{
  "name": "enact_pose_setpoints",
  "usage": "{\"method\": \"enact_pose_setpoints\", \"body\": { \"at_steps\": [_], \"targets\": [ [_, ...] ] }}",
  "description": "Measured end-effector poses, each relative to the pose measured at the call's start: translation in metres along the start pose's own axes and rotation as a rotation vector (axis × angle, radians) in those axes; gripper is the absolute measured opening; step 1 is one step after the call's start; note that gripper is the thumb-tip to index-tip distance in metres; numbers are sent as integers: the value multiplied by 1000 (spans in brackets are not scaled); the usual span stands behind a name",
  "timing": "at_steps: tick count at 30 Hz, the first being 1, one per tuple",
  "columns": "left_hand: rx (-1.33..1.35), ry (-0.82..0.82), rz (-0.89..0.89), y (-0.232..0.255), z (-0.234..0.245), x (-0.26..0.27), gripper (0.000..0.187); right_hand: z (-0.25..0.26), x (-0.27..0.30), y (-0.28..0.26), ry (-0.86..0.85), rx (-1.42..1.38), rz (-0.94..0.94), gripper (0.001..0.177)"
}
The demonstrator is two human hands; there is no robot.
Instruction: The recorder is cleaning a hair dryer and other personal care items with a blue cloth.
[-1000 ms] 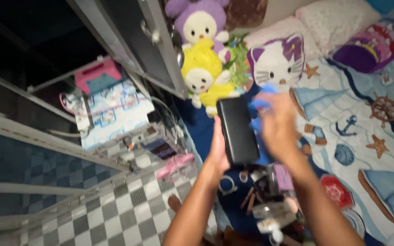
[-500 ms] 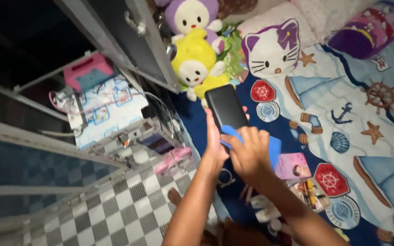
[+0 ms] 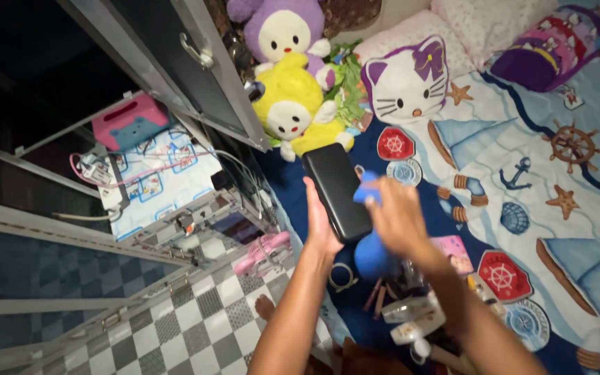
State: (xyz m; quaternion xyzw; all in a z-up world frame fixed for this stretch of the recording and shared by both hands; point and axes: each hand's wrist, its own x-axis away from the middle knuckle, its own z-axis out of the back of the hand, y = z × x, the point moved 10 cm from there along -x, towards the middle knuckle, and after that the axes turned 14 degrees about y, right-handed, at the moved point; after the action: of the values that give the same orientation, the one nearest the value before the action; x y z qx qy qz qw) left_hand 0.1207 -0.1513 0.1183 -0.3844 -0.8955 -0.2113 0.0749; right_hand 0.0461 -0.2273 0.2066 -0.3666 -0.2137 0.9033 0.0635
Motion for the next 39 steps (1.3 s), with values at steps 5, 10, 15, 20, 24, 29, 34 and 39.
{"method": "enact_pose_setpoints", "body": {
  "at_steps": [5, 10, 15, 20, 24, 29, 34, 39],
  "targets": [
    [-14, -180, -2, -6, -12, 5, 89, 25, -47, 38, 127, 58, -166, 27],
    [-270, 70, 231, -46, 1, 17, 92, 5, -46, -30, 119, -154, 13, 32],
    [-102, 155, 202, -45, 31, 7, 82, 11, 10, -63, 95, -87, 166, 37],
    [59, -93, 38, -24, 37, -17, 87, 25, 26, -84, 44, -97, 292, 57],
    [-117, 185, 112, -37, 23, -8, 72, 29, 12, -43, -21, -334, -95, 84],
    [-394, 268, -205, -13, 0, -3, 56, 28, 37, 33, 81, -535, -525, 72],
    [-342, -155, -100, -15, -57, 21, 70, 3, 73, 66, 125, -1144, -808, 52],
    [39, -93, -13, -19, -32, -2, 74, 50, 43, 64, 210, -581, -580, 48]
  ]
}}
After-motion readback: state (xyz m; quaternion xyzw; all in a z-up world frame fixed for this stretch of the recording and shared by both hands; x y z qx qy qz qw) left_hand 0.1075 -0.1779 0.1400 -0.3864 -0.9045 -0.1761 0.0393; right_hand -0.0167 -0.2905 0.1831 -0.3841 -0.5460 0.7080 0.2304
